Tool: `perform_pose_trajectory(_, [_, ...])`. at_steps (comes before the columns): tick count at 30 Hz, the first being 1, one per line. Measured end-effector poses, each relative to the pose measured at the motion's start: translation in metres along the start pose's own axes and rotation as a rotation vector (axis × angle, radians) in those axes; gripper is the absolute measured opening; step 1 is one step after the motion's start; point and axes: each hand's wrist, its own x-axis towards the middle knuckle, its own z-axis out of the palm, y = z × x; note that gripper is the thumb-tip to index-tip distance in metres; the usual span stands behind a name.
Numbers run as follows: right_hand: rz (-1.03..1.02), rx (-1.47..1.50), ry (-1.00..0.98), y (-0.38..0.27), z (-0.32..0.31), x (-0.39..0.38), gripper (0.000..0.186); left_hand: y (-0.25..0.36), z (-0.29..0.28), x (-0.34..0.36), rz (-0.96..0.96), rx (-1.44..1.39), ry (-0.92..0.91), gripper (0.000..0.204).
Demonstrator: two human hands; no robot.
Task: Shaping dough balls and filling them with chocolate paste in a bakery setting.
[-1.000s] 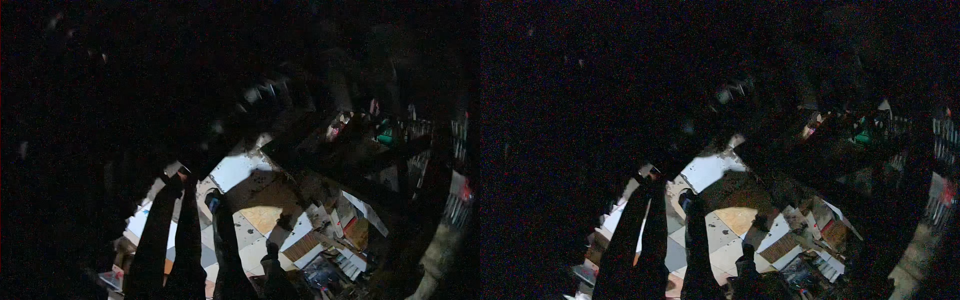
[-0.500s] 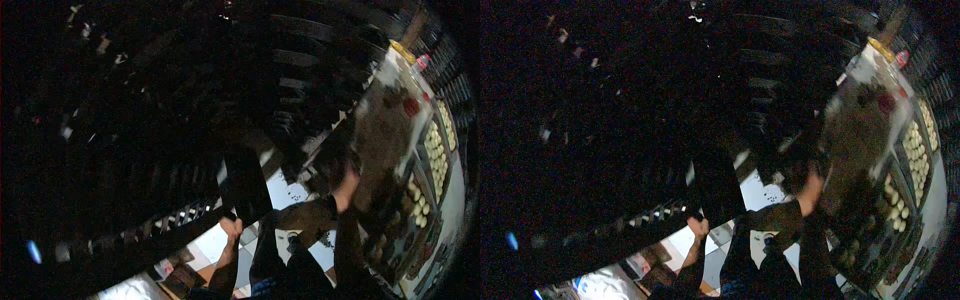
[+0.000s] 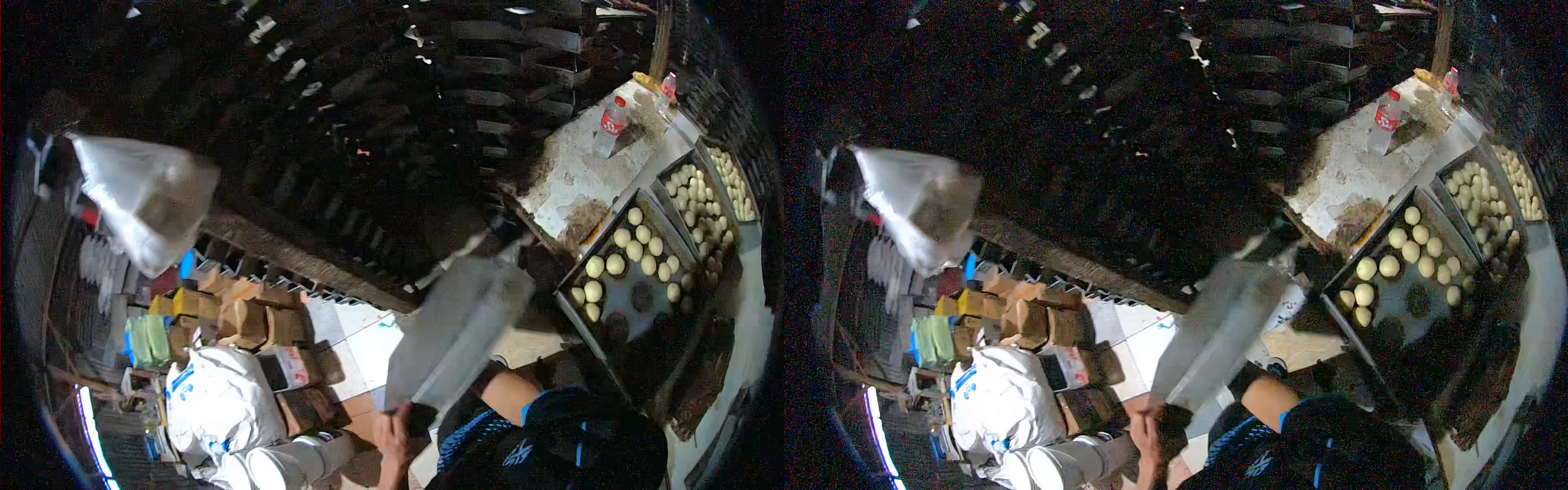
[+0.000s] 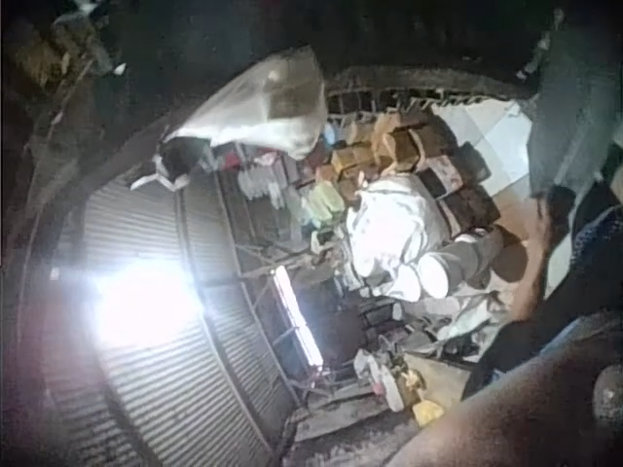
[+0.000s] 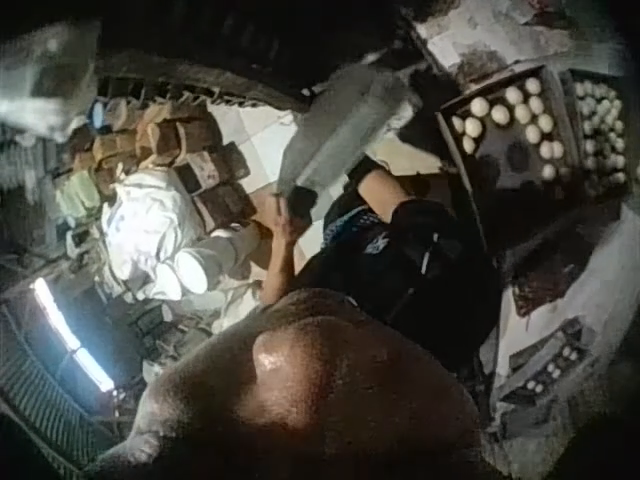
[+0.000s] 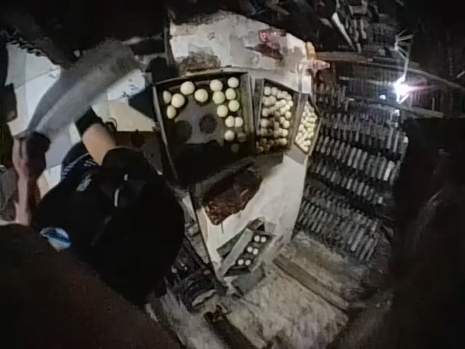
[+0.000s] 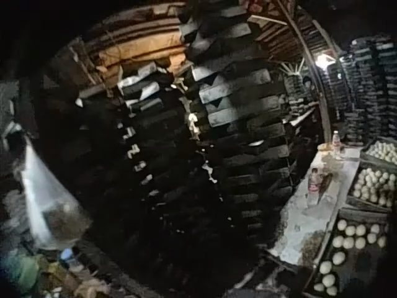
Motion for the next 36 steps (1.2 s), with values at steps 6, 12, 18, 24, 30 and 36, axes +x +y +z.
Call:
perform_pose_trajectory(6, [0.146,-0.25,-0.455,0.087,0.016,-0.055,0.034,0.006,-0.075,-0.104,0.079,0.005,0.261,0.017])
perform_pose_trajectory(12, [-0.426,-0.879,-0.85,0.08,0.012,-0.149,0.036,-0.05,-0.149,-0.186,0.22,-0.246,0.722,0.061])
perform_pose_trajectory(18, [-0.942,-1.373,-0.033,-0.022,-0.135,-0.35,0.036,-0.091,-0.145,-0.287,-0.205,-0.93,0.479,0.077])
perform_pose_trajectory(24, [-1.091,-0.489,-0.589,-0.038,-0.292,-0.517,0.051,-0.065,-0.043,-0.302,-0.194,-0.999,0.383,0.074])
perform_pose_trajectory(30, [-1.88,-0.981,0.247,-0.067,-0.407,-0.719,0.03,0.141,0.034,-0.261,0.254,-1.574,-0.365,0.027])
perform_pose_trajectory(36, [-1.857,-0.737,1.438,-0.121,-0.575,-0.911,0.026,0.381,0.102,-0.301,-0.033,-1.711,-0.839,0.025])
